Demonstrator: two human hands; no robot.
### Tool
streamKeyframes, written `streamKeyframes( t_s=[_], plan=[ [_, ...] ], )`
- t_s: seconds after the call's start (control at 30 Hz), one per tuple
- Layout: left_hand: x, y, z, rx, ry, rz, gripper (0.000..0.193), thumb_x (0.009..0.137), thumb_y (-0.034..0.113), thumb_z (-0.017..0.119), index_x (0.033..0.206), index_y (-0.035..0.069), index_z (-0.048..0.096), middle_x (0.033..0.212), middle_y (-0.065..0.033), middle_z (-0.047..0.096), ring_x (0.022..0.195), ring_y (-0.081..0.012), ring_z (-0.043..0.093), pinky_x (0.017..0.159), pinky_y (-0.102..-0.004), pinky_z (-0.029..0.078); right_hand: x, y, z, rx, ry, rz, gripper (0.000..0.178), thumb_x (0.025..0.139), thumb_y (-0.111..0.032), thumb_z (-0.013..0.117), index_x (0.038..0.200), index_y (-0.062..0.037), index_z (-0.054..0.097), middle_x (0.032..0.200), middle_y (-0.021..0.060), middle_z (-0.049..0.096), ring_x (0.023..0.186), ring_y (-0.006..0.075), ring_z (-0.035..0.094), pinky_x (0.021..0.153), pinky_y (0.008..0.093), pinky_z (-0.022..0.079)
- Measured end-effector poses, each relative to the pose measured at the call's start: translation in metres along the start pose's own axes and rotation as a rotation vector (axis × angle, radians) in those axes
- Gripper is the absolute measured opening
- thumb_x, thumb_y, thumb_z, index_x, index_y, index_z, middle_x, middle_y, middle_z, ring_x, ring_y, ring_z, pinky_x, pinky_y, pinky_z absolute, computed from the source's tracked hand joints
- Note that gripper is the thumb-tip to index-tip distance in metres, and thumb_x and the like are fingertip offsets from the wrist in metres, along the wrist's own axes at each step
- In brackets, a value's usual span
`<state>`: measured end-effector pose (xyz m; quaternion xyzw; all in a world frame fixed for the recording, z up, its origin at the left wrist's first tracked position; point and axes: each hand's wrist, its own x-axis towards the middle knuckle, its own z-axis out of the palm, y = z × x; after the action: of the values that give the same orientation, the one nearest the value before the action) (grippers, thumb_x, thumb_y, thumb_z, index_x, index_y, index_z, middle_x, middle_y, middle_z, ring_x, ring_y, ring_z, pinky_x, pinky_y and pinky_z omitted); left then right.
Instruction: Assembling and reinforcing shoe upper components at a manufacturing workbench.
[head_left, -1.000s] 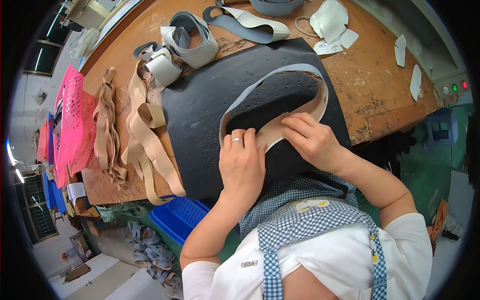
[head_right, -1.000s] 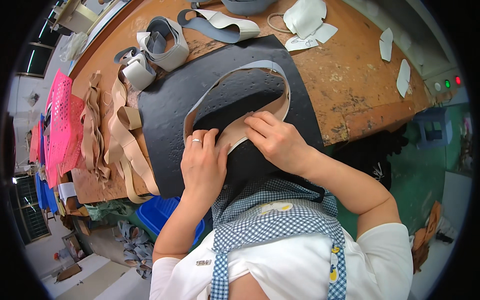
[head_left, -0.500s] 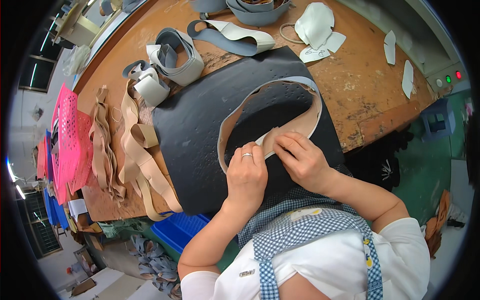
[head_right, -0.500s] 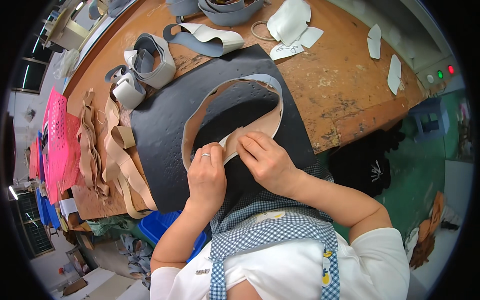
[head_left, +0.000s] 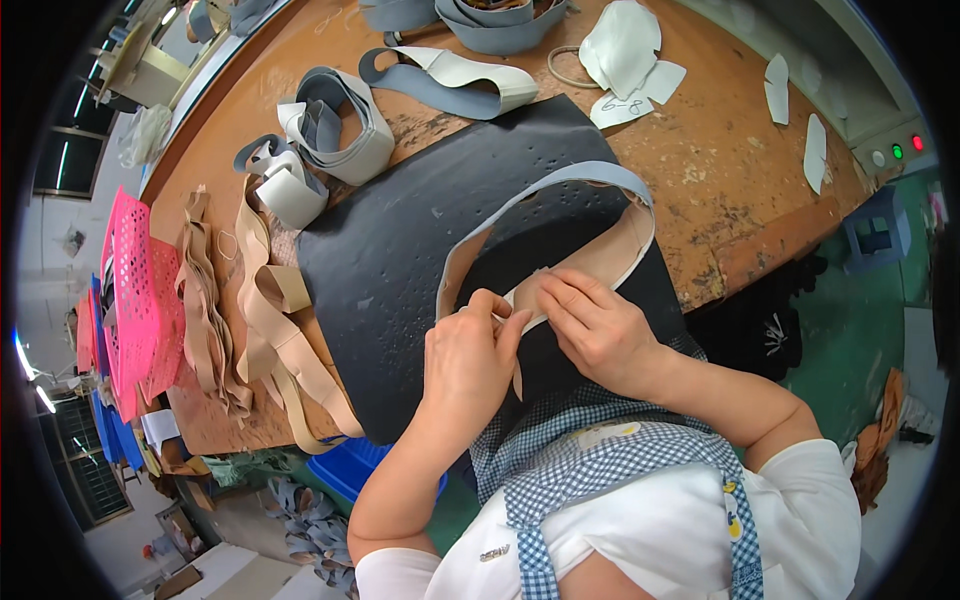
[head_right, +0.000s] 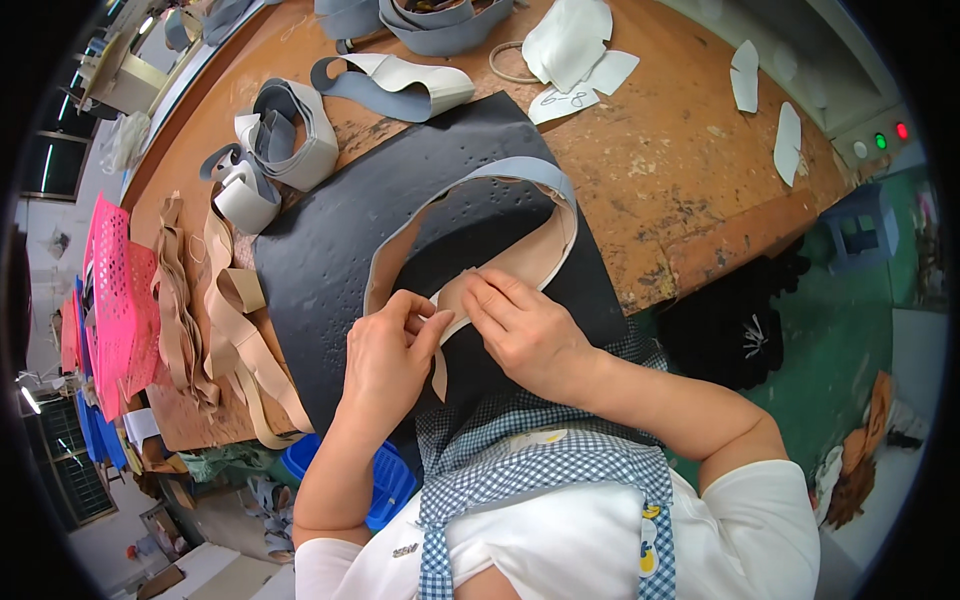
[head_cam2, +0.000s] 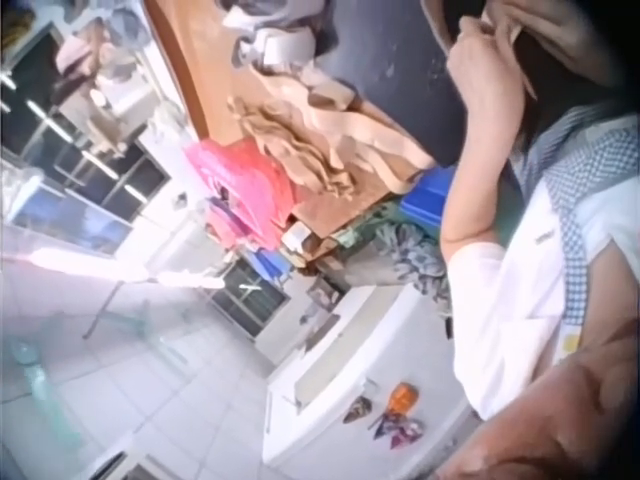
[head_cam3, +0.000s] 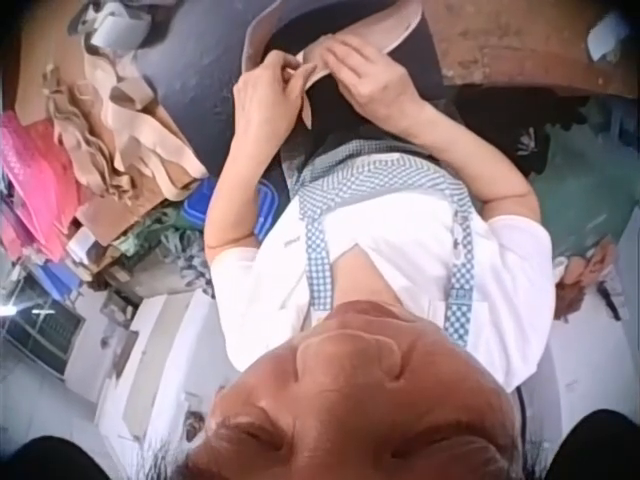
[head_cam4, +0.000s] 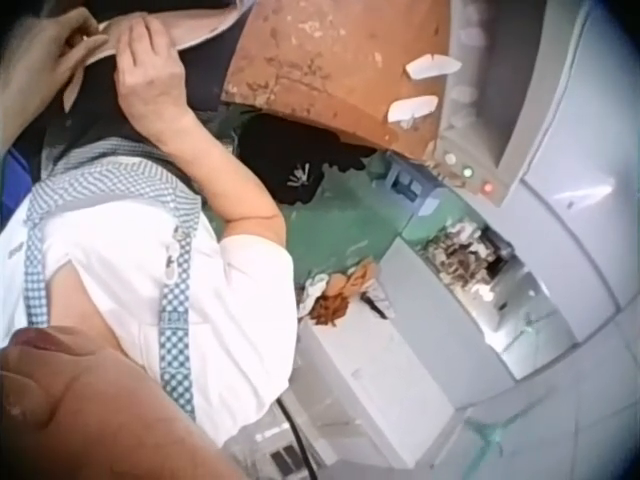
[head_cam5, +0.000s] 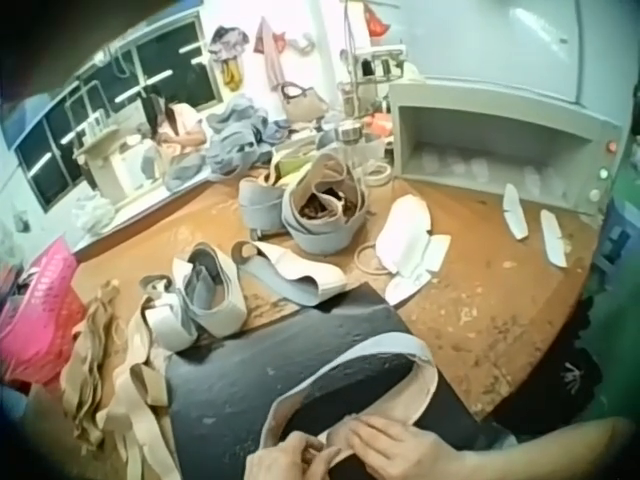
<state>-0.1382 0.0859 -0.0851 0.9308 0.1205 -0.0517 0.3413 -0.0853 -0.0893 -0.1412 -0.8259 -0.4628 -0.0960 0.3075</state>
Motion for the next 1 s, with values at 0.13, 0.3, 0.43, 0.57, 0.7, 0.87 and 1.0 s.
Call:
streamKeyframes(
  t_s=[0.13, 0.3, 0.43, 0.57, 0.7, 0.87, 1.0],
  plan=[
    [0.004, -0.004, -0.003, -0.003, 0.007, -0.105, 0.024, 0.091, 0.02, 0.065, 0.084, -0.002, 0.066, 0.071, -0.0172, 0.068, 0.069, -0.0347, 0.068, 0.067, -0.042, 0.053, 0.003, -0.003, 0.0, -0.032, -0.023, 0.008, 0.045, 0.073, -0.003, 0.072, 0.116, 0.0051, 0.063, 0.121, 0.0156, 0.062, 0.116, 0.0306, 0.058, 0.094, 0.0356, 0.052],
    [0.015, -0.024, -0.01, -0.132, -0.112, -0.174, 0.026, 0.09, 0.019, 0.067, 0.087, -0.007, 0.067, 0.062, -0.0104, 0.063, 0.056, -0.0112, 0.055, 0.055, -0.0306, 0.046, 0.007, -0.008, 0.0, -0.081, -0.071, 0.018, 0.049, 0.075, -0.012, 0.075, 0.119, 0.0047, 0.063, 0.124, 0.0162, 0.06, 0.119, 0.0301, 0.055, 0.098, 0.0355, 0.05],
    [0.017, -0.027, -0.008, -0.121, -0.115, -0.148, 0.027, 0.089, 0.02, 0.068, 0.084, -0.007, 0.068, 0.062, -0.0118, 0.064, 0.055, -0.0131, 0.057, 0.055, -0.031, 0.046, 0.008, -0.009, 0.0, -0.146, -0.1, -0.003, 0.053, 0.078, -0.023, 0.074, 0.122, 0.0033, 0.062, 0.124, 0.0169, 0.059, 0.119, 0.0299, 0.055, 0.097, 0.0351, 0.05],
    [0.016, -0.027, -0.005, -0.07, -0.078, -0.13, 0.026, 0.087, 0.02, 0.069, 0.082, -0.006, 0.069, 0.064, -0.0144, 0.066, 0.057, -0.017, 0.063, 0.058, -0.0314, 0.049, 0.009, -0.012, -0.001, -0.16, -0.126, -0.018, 0.058, 0.077, -0.031, 0.074, 0.122, 0.0031, 0.061, 0.122, 0.0177, 0.058, 0.12, 0.0313, 0.053, 0.098, 0.036, 0.048],
    [0.012, -0.018, -0.006, -0.02, -0.096, -0.182, 0.022, 0.086, 0.018, 0.068, 0.083, -0.003, 0.069, 0.072, -0.0202, 0.068, 0.069, -0.0339, 0.07, 0.067, -0.0395, 0.055, 0.009, -0.015, -0.004, -0.148, -0.176, -0.014, 0.062, 0.075, -0.034, 0.075, 0.123, 0.0024, 0.061, 0.124, 0.0181, 0.056, 0.12, 0.033, 0.052, 0.101, 0.0392, 0.047],
    [-0.017, -0.027, -0.005, -0.14, -0.01, -0.24, 0.02, 0.086, 0.016, 0.069, 0.087, -0.004, 0.07, 0.073, -0.0179, 0.07, 0.067, -0.0286, 0.071, 0.065, -0.0357, 0.054, 0.007, -0.014, -0.003, -0.153, -0.274, -0.03, 0.068, 0.075, -0.038, 0.075, 0.13, -0.0005, 0.058, 0.132, 0.0188, 0.051, 0.122, 0.036, 0.051, 0.103, 0.045, 0.046],
    [-0.035, -0.03, -0.001, -0.234, 0.086, -0.279, 0.02, 0.087, 0.014, 0.068, 0.091, -0.006, 0.07, 0.072, -0.0171, 0.07, 0.064, -0.026, 0.07, 0.065, -0.0333, 0.054, 0.003, -0.016, -0.001, -0.181, -0.276, -0.031, 0.071, 0.076, -0.044, 0.073, 0.132, -0.0026, 0.058, 0.131, 0.0167, 0.054, 0.121, 0.0361, 0.052, 0.104, 0.0457, 0.045]
  ],
)
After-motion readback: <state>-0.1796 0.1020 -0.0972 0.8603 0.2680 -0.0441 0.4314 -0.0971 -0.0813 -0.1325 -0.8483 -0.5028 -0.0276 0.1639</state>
